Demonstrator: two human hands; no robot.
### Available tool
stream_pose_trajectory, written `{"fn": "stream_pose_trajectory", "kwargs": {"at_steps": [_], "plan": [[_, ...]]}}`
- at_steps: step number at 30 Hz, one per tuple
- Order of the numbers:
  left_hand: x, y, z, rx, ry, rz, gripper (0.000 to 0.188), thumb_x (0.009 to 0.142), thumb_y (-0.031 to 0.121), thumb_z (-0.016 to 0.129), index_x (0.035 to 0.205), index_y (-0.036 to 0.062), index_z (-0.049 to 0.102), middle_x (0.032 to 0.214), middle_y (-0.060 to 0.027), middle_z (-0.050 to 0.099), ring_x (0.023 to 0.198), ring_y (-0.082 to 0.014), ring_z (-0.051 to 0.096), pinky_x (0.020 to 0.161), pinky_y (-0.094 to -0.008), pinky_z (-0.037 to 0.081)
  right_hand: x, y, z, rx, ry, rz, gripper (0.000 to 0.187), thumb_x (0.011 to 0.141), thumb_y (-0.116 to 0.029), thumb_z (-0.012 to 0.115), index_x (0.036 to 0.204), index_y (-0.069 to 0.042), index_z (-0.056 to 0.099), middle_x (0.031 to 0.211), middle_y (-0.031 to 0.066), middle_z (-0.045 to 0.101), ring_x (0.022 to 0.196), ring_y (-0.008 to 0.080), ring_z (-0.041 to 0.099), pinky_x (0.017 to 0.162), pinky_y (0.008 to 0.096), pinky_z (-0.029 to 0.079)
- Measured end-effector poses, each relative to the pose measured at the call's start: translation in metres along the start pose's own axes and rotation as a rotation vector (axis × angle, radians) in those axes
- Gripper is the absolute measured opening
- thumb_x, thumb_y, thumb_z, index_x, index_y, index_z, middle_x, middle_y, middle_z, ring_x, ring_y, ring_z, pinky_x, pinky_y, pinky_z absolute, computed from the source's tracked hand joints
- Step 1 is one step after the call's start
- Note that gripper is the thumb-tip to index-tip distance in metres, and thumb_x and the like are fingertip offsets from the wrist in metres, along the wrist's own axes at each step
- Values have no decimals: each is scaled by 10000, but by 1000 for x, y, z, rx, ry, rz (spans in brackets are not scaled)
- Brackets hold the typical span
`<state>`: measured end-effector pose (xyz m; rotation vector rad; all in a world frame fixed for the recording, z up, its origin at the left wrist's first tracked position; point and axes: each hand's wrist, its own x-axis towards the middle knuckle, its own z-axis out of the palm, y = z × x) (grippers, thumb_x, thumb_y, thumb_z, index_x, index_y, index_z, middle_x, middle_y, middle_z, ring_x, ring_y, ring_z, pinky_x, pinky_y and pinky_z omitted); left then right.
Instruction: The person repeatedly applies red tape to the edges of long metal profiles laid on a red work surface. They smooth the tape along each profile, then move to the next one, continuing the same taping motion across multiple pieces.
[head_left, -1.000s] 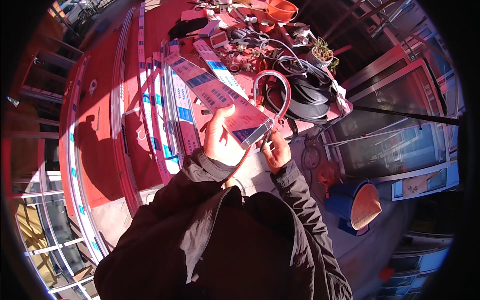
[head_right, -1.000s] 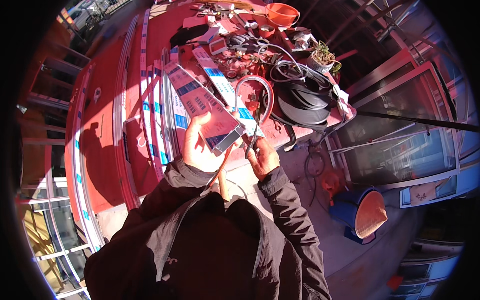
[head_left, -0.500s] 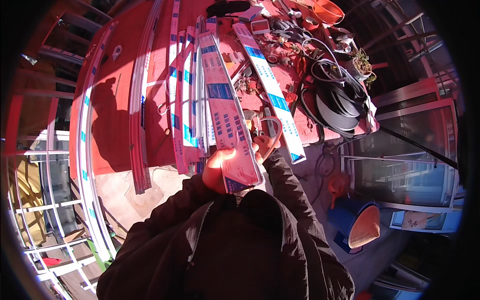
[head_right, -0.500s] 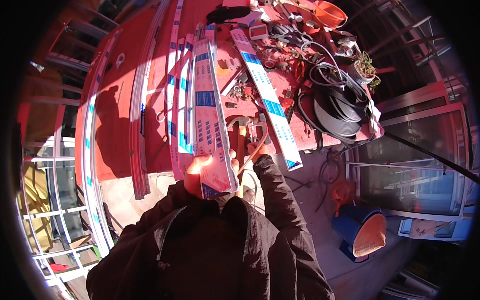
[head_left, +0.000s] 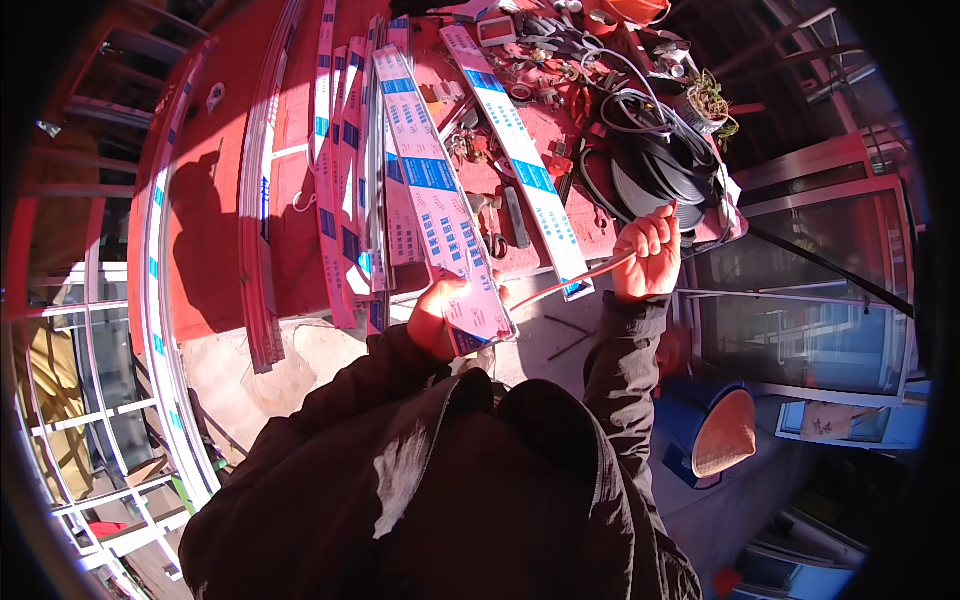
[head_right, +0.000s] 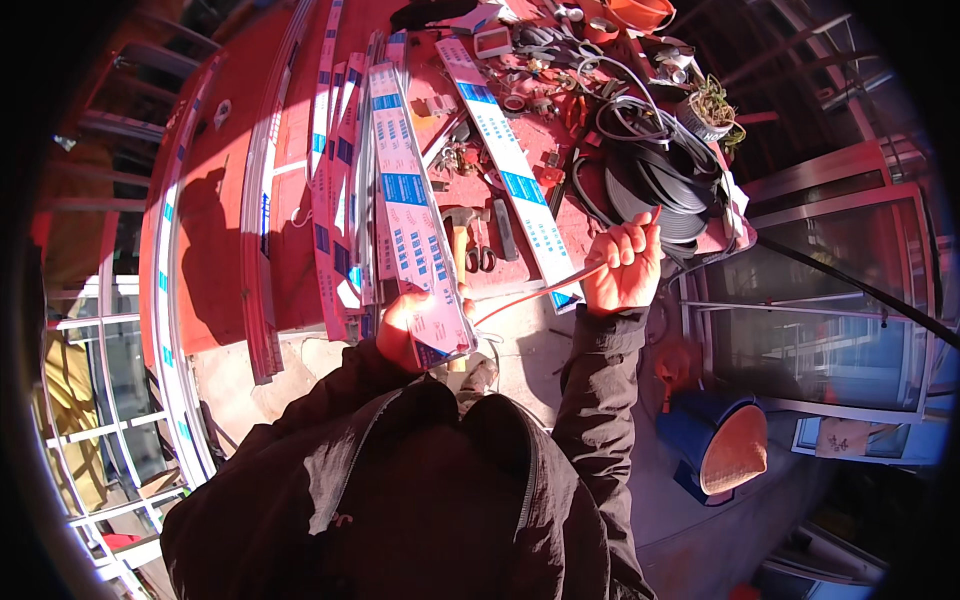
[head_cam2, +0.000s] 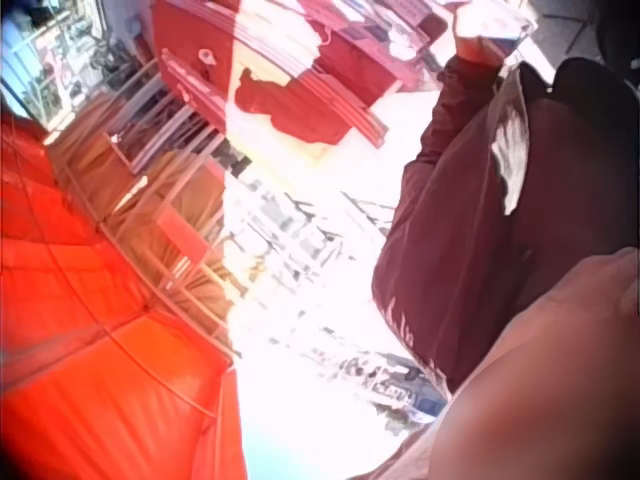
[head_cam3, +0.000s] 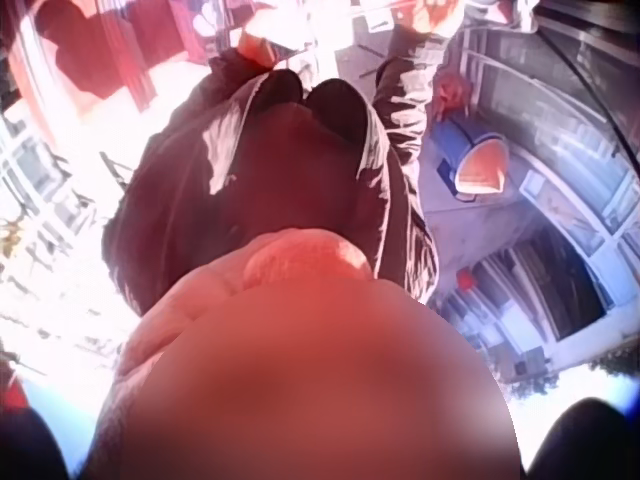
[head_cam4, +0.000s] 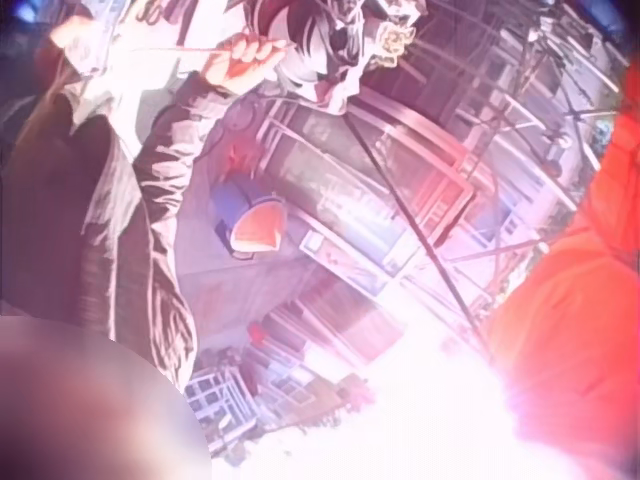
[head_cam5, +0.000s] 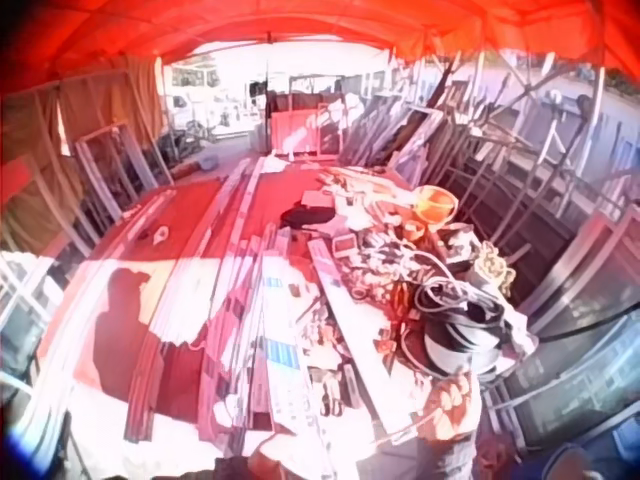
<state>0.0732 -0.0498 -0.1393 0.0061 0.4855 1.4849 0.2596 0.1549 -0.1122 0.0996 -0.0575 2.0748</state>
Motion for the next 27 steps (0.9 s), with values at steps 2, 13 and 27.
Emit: {"fn": "stream_pose_trajectory", "kwargs": {"at_steps": [2,13,27], "plan": [[6,-6,-2,-27,66,-23,462,796,245,524,1193,21,449,1090,-117,544,1021,-294,545,900,-483,454,-14,-24,6,-37,22,-106,270,971,-189,403,1024,32,549,581,-34,408,485,84,358,476,249,307],[32,-35,-3,-267,-32,-72,464,778,298,529,1097,-35,483,974,-141,547,934,-300,532,887,-491,425,-152,33,28,-1197,359,631,252,907,-93,574,1122,37,578,751,-7,547,548,44,427,500,187,357],[37,-38,-9,-274,-87,-106,421,795,282,515,1085,-22,491,989,-164,556,939,-332,557,873,-490,446,-156,40,20,-1264,384,628,220,899,-79,583,1080,42,612,732,-34,544,629,26,420,550,191,333]]}}
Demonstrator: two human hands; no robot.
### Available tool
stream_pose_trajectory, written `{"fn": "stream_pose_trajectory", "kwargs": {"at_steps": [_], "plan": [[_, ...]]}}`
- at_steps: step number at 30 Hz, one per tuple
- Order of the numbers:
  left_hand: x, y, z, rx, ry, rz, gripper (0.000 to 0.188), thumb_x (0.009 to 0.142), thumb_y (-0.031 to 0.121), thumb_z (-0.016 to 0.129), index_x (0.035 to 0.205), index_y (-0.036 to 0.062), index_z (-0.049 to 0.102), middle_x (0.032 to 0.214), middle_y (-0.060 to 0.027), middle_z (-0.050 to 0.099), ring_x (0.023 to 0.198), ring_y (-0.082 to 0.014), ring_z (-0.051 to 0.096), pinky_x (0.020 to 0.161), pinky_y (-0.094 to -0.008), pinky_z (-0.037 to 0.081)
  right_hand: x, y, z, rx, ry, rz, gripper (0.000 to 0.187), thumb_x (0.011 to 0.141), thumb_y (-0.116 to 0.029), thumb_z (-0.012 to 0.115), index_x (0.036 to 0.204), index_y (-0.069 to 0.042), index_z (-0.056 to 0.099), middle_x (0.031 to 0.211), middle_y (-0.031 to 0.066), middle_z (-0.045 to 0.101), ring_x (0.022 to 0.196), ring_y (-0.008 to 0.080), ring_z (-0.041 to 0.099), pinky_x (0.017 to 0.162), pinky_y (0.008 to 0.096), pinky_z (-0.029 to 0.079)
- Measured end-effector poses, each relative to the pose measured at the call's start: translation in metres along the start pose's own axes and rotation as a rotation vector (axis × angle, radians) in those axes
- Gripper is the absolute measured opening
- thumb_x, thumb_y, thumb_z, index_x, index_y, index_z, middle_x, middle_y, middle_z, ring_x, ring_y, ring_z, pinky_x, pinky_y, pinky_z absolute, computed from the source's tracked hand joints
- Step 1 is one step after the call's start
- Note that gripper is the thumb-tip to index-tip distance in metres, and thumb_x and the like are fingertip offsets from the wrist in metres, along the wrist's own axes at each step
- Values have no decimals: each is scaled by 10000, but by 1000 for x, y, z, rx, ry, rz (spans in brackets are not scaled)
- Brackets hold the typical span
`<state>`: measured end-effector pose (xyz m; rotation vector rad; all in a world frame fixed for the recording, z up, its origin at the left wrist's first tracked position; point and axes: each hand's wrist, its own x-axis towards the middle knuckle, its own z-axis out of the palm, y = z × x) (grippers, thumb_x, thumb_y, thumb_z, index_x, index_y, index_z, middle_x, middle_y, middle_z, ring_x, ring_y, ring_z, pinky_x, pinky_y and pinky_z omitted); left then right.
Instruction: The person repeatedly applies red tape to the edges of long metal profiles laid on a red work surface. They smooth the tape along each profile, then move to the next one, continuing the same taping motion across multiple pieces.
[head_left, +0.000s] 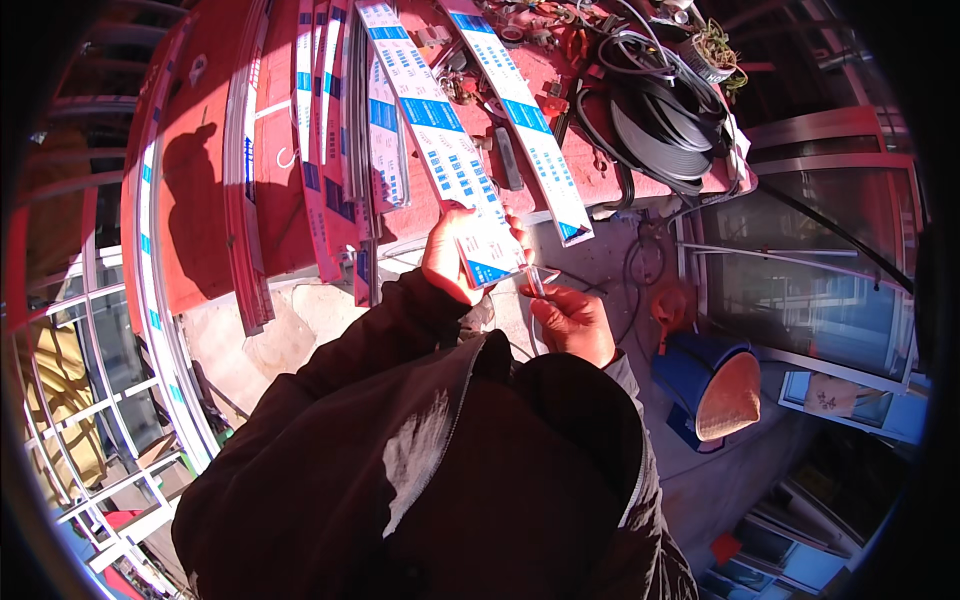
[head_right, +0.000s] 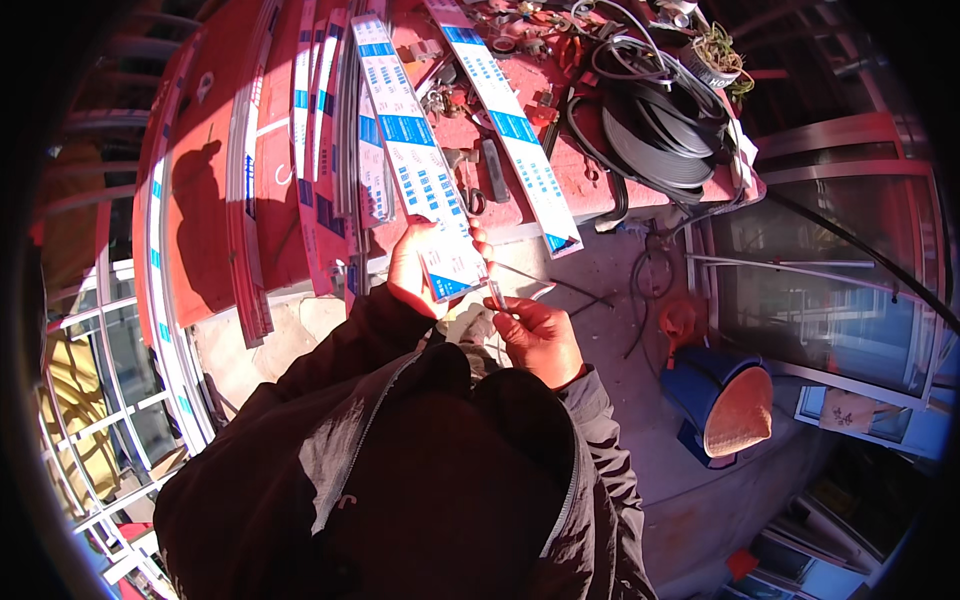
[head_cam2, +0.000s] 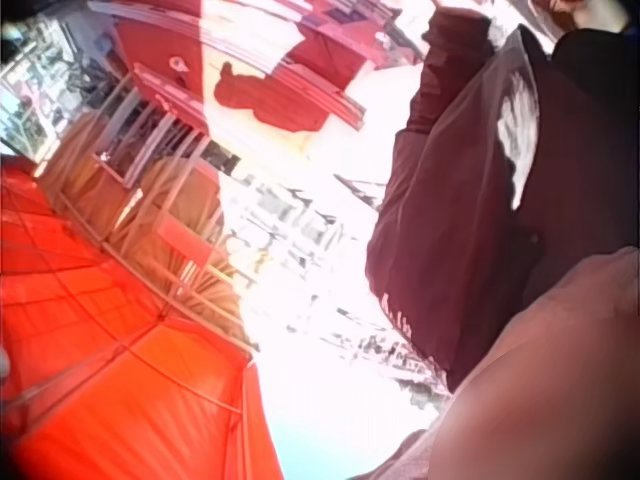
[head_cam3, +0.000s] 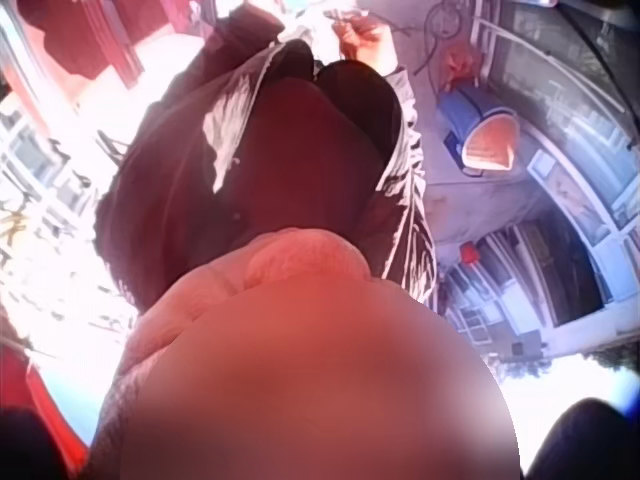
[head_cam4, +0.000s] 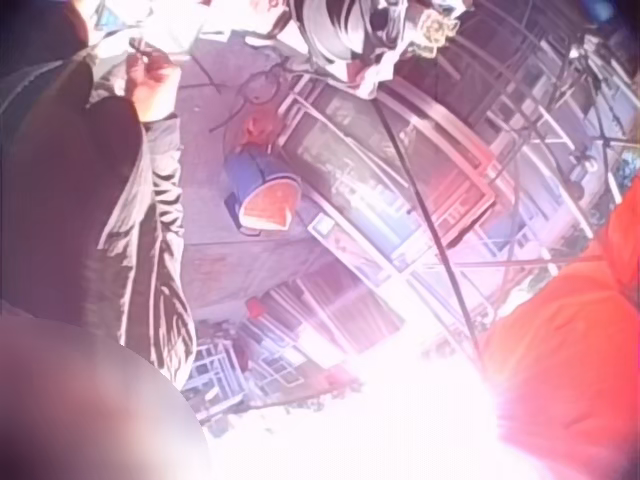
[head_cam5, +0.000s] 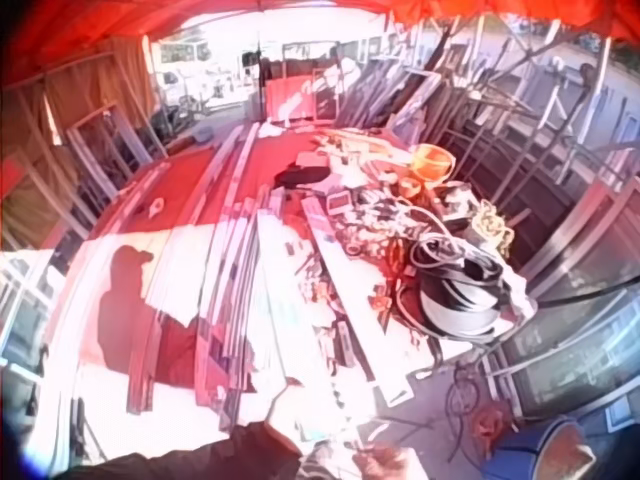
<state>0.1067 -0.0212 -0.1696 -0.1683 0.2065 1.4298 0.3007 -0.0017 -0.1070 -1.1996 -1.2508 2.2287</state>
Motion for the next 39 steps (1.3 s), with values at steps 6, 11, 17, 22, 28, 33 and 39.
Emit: {"fn": "stream_pose_trajectory", "kwargs": {"at_steps": [6,11,17,22,28,33,39], "plan": [[1,-4,-18,42,81,9,407,794,263,507,1085,-21,486,975,-148,557,919,-311,561,850,-452,457,13,-7,-10,-147,-3,189,190,878,-83,560,1008,29,643,509,-86,405,405,4,312,403,205,188],[4,-7,-32,48,108,17,433,802,278,501,1106,-30,490,977,-150,573,918,-312,572,845,-453,463,17,6,-18,-26,-27,233,197,880,-85,568,1016,39,636,503,-83,396,398,11,312,395,206,180],[7,-6,-49,54,136,37,418,799,274,533,1099,-16,533,989,-169,612,899,-339,612,845,-495,479,18,1,-14,-18,-15,226,188,877,-94,568,985,36,649,508,-74,417,417,10,322,402,207,193],[6,-3,-44,83,109,31,471,793,314,524,1114,-30,505,974,-145,574,909,-302,574,850,-448,465,23,18,-9,-455,102,26,186,842,-123,595,948,8,673,561,-58,482,475,11,365,425,212,253],[5,-2,-37,55,61,-6,460,783,326,545,1087,-17,506,970,-141,568,904,-298,567,826,-446,466,13,17,-6,-171,61,52,220,909,-92,536,1093,-7,622,566,-76,455,439,4,311,414,200,228],[5,-1,-25,40,17,11,467,777,329,557,1085,-16,493,968,-140,561,903,-303,557,825,-441,464,16,25,-6,-9,9,9,232,913,-90,542,1119,-8,610,541,-87,412,427,8,287,415,194,211],[7,1,-23,66,18,15,468,772,326,561,1077,-19,483,961,-138,555,910,-301,546,830,-425,457,25,44,-12,46,-11,-69,234,914,-87,539,1121,-4,607,532,-82,423,419,8,308,413,194,219]]}}
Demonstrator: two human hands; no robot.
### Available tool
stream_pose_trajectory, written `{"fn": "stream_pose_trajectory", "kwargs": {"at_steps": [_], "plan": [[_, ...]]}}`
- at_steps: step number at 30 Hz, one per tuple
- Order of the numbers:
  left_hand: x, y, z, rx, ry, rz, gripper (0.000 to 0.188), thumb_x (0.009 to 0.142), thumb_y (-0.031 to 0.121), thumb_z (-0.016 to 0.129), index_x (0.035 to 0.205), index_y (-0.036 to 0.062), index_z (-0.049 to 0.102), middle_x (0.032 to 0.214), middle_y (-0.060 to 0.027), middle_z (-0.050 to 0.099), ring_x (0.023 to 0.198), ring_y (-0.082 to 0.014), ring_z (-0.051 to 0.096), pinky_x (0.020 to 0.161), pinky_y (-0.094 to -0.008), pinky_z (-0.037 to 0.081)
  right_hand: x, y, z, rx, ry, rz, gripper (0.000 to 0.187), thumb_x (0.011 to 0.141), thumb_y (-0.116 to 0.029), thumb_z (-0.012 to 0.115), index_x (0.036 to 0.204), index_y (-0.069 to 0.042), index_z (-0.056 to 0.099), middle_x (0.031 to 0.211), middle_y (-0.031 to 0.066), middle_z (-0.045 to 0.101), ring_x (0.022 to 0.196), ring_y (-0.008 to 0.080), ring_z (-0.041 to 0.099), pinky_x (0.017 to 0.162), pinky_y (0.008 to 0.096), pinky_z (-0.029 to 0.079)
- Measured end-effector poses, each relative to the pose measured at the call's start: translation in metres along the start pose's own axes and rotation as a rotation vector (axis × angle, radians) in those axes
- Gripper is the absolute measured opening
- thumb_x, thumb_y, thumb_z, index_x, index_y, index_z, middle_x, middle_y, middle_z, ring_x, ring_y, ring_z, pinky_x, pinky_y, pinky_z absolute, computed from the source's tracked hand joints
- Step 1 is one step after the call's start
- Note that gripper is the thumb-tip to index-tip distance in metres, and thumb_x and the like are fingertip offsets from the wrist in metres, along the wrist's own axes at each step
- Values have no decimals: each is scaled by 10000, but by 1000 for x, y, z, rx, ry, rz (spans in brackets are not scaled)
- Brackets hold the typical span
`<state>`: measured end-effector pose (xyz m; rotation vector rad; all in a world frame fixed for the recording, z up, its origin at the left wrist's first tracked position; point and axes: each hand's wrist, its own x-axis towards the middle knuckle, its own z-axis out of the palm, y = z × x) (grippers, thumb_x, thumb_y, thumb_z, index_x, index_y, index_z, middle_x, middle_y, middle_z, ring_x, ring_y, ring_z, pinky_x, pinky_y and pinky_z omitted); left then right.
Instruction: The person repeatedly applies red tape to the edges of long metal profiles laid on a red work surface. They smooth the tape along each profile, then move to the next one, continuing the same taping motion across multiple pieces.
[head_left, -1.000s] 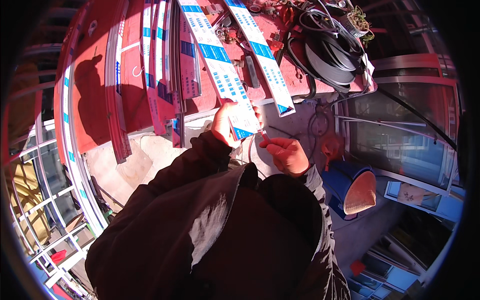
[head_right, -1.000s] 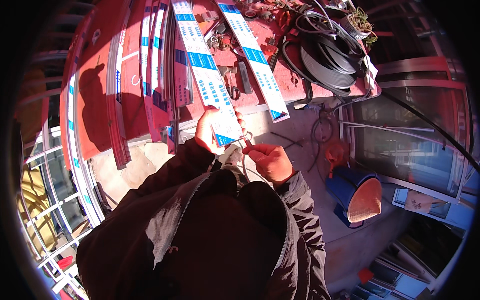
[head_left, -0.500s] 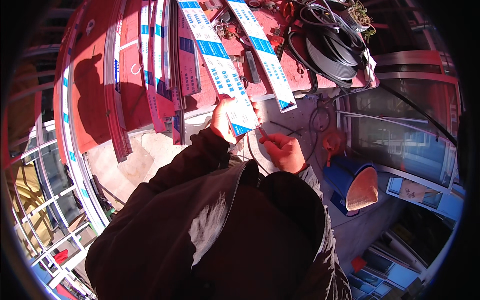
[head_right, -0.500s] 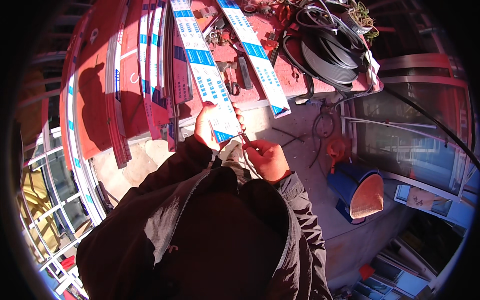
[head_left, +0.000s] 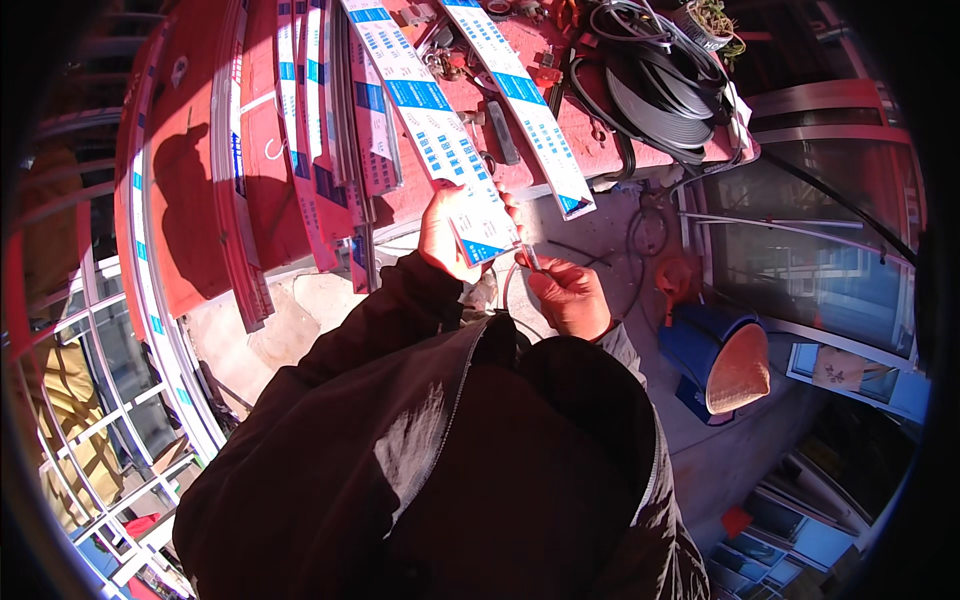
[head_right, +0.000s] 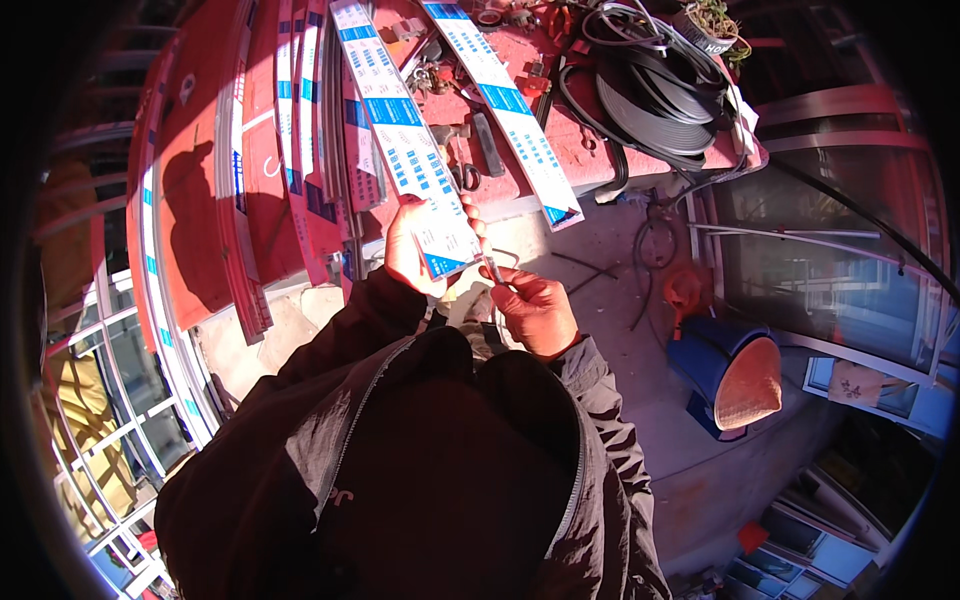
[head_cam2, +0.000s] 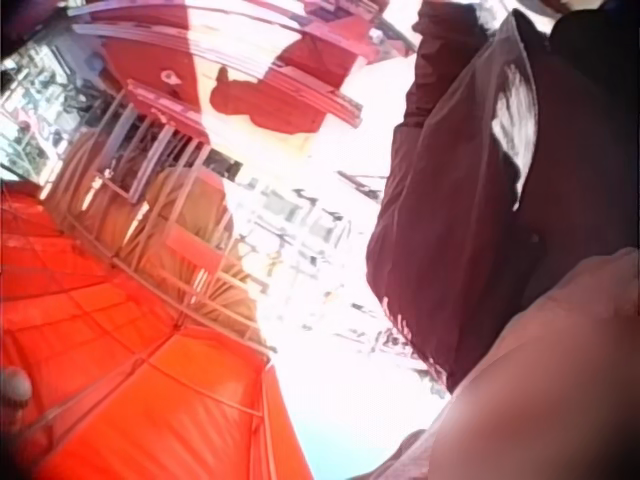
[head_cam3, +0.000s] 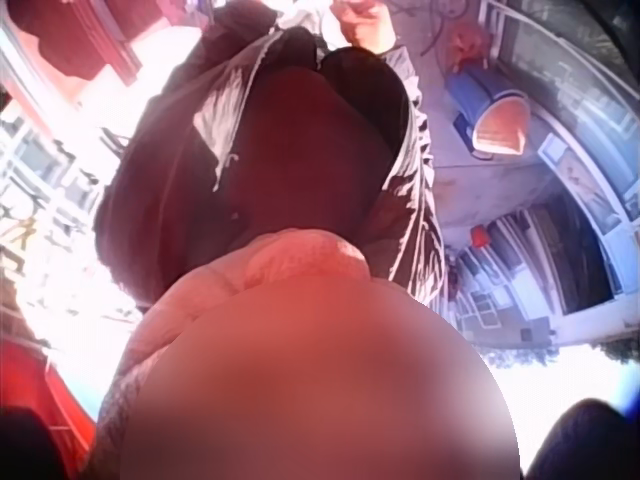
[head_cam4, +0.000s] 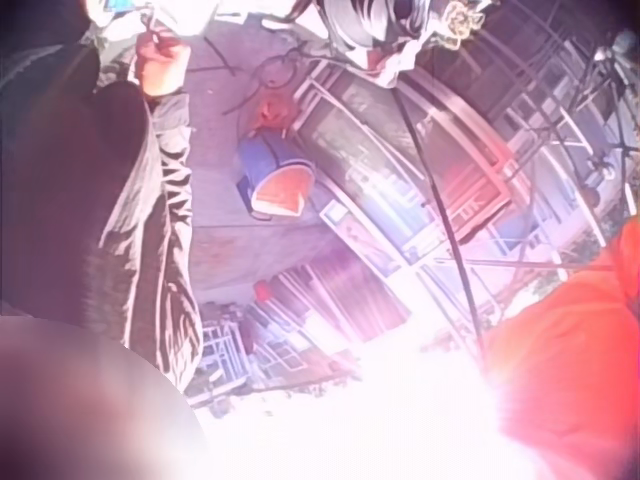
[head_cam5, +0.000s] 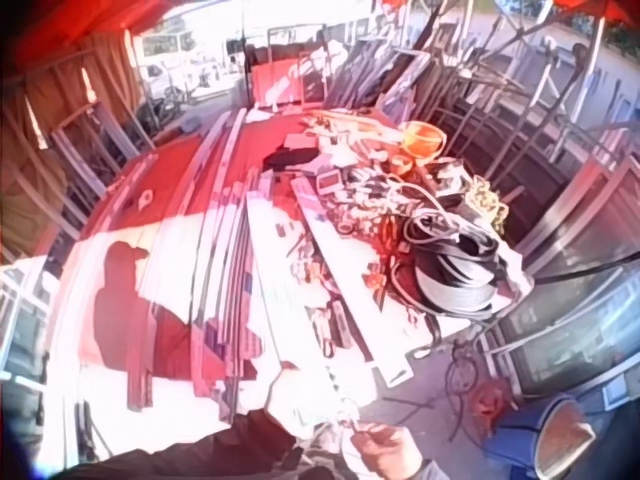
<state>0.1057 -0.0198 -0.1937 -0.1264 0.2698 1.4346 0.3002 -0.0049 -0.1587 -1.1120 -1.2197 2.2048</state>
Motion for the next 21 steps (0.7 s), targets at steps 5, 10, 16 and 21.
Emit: {"fn": "stream_pose_trajectory", "kwargs": {"at_steps": [5,10,16,21], "plan": [[2,-1,-1,-4,10,-2,460,768,322,558,1068,-18,483,956,-135,550,897,-296,540,833,-424,454,-4,-12,4,-20,9,99,248,912,-95,541,1134,-3,602,533,-78,437,415,11,312,410,196,226],[0,-5,-4,-14,25,-8,463,783,333,534,1082,-19,493,961,-135,558,906,-295,549,835,-429,454,-3,-34,12,-190,62,148,238,895,-115,564,1085,14,629,546,-66,453,435,9,345,413,199,249],[-2,-8,-13,41,125,-4,474,807,341,514,1109,-24,513,1021,-155,593,968,-306,577,868,-446,456,-1,-37,-4,-281,-80,209,294,916,-254,551,939,32,615,543,26,527,433,76,445,421,236,334],[2,-10,-34,10,67,39,504,816,362,526,1119,-40,510,1031,-174,600,979,-315,581,899,-445,445,-26,-13,-37,-199,-126,419,233,918,-192,511,875,15,608,534,0,499,441,50,408,427,208,288]]}}
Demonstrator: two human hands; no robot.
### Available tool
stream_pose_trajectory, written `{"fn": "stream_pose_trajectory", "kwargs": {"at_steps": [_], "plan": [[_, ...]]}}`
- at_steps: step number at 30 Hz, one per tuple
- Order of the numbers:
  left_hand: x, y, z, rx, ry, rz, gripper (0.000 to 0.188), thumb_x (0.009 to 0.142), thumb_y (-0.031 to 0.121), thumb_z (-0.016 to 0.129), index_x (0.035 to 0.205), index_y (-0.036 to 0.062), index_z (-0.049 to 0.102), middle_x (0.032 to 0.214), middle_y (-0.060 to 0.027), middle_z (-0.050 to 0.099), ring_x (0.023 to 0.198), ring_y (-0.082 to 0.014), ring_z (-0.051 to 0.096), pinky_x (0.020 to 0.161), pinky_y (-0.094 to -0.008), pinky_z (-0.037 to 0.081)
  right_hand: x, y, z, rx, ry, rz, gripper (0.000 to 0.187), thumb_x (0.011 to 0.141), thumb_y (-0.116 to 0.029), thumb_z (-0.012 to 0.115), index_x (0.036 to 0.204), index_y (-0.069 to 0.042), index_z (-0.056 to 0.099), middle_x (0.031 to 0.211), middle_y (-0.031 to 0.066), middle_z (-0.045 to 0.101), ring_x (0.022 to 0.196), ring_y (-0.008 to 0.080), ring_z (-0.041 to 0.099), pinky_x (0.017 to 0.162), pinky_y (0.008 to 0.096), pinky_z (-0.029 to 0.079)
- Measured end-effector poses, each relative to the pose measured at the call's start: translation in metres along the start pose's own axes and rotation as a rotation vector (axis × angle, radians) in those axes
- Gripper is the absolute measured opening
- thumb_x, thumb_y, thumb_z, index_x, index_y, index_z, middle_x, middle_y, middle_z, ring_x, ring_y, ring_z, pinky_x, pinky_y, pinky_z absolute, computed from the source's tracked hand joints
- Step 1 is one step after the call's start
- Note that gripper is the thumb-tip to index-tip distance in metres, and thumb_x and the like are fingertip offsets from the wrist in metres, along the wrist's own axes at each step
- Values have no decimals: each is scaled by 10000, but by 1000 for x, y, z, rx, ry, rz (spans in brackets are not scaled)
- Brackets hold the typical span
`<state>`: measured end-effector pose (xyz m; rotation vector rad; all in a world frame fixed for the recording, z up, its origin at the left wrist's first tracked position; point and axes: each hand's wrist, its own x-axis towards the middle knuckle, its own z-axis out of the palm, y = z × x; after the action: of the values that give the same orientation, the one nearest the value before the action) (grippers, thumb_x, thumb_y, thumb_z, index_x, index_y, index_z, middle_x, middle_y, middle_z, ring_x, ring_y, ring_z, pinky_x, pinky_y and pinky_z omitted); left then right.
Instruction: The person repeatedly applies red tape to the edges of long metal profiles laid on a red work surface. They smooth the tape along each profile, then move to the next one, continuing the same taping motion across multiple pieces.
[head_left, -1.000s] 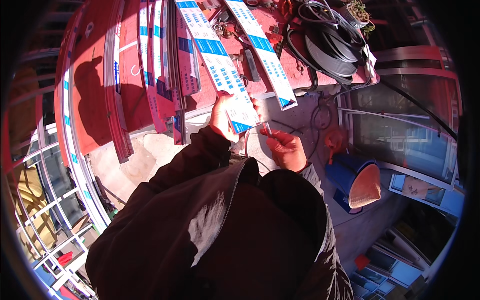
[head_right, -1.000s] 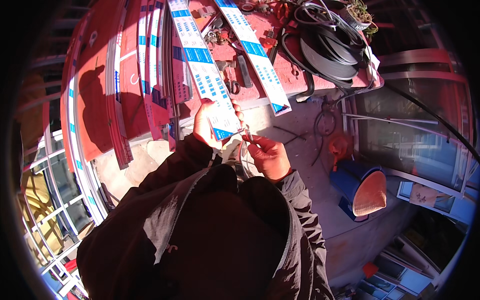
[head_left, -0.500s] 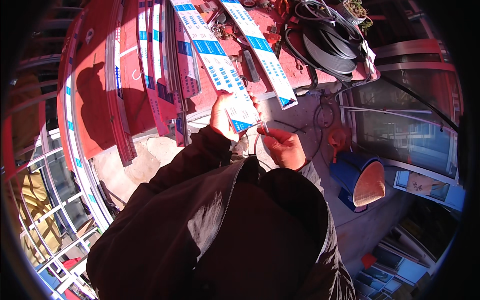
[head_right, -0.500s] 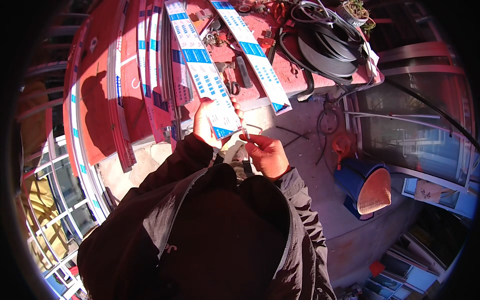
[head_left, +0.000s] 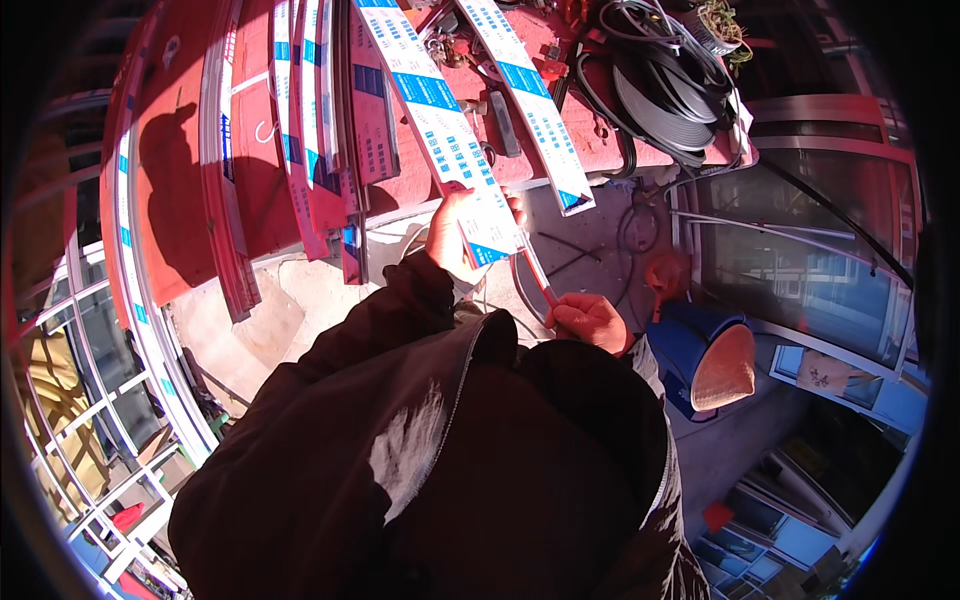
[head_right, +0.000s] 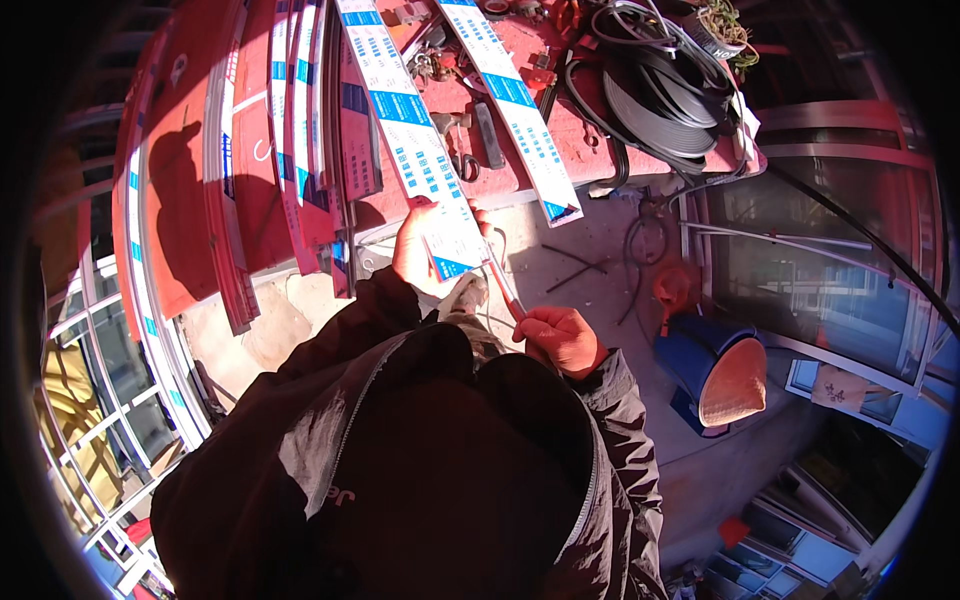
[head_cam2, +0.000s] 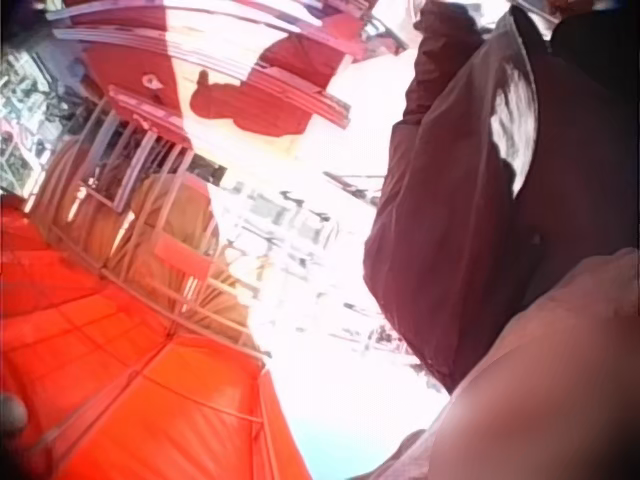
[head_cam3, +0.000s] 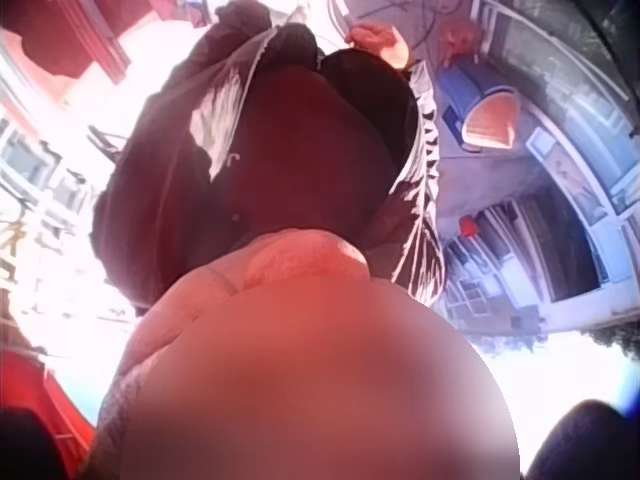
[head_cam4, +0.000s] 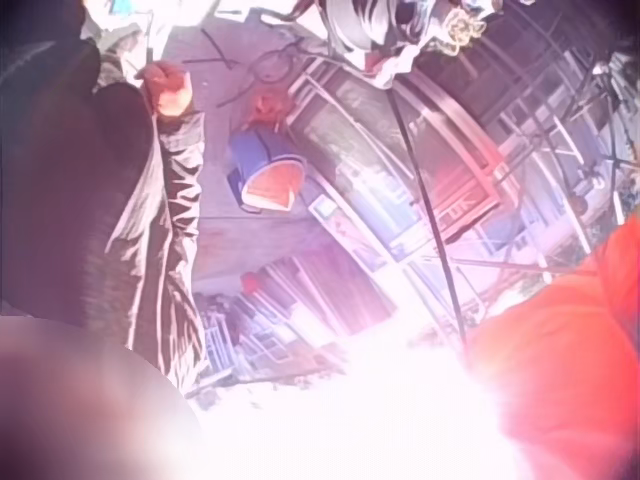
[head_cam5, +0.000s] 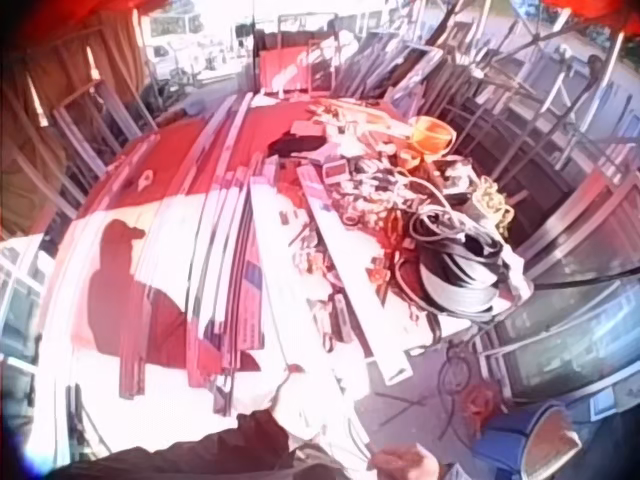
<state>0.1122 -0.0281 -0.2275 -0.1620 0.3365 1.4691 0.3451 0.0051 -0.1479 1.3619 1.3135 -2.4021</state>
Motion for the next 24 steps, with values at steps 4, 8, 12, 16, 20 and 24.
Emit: {"fn": "stream_pose_trajectory", "kwargs": {"at_steps": [4,8,12,16,20,24], "plan": [[2,-10,-15,13,137,-38,516,833,376,498,1134,-44,505,1053,-185,598,989,-315,580,899,-443,443,36,-32,28,-34,155,-82,243,910,-209,513,873,13,606,547,19,523,424,61,428,387,223,287],[-5,-9,-5,54,187,11,514,843,381,484,1148,-32,500,1038,-178,617,941,-315,609,846,-453,475,3,-11,9,34,-11,-30,265,925,-208,461,890,2,618,611,43,570,489,70,494,462,219,357],[-6,-12,-13,73,193,43,509,838,378,490,1148,-26,493,1025,-176,619,926,-311,613,839,-447,485,-11,-1,-4,-52,32,138,184,881,-165,529,843,-9,619,572,11,535,475,51,440,444,208,303],[-2,-13,-11,50,269,24,509,825,380,507,1138,-21,496,1007,-176,616,923,-300,609,839,-443,480,40,-20,31,-20,216,14,190,890,-178,521,866,-9,603,560,26,540,456,76,466,434,223,333],[-4,-14,-11,42,145,63,533,823,383,517,1151,-35,482,1033,-181,601,953,-301,599,861,-444,473,1,12,1,-108,97,52,192,897,-155,505,880,7,608,558,34,548,464,76,480,462,221,367],[-5,-18,-2,53,249,27,557,832,398,500,1178,-38,472,1052,-179,600,957,-304,598,865,-446,467,34,-18,25,-3,206,-73,213,905,-154,503,877,32,602,567,34,552,451,72,462,423,218,338]]}}
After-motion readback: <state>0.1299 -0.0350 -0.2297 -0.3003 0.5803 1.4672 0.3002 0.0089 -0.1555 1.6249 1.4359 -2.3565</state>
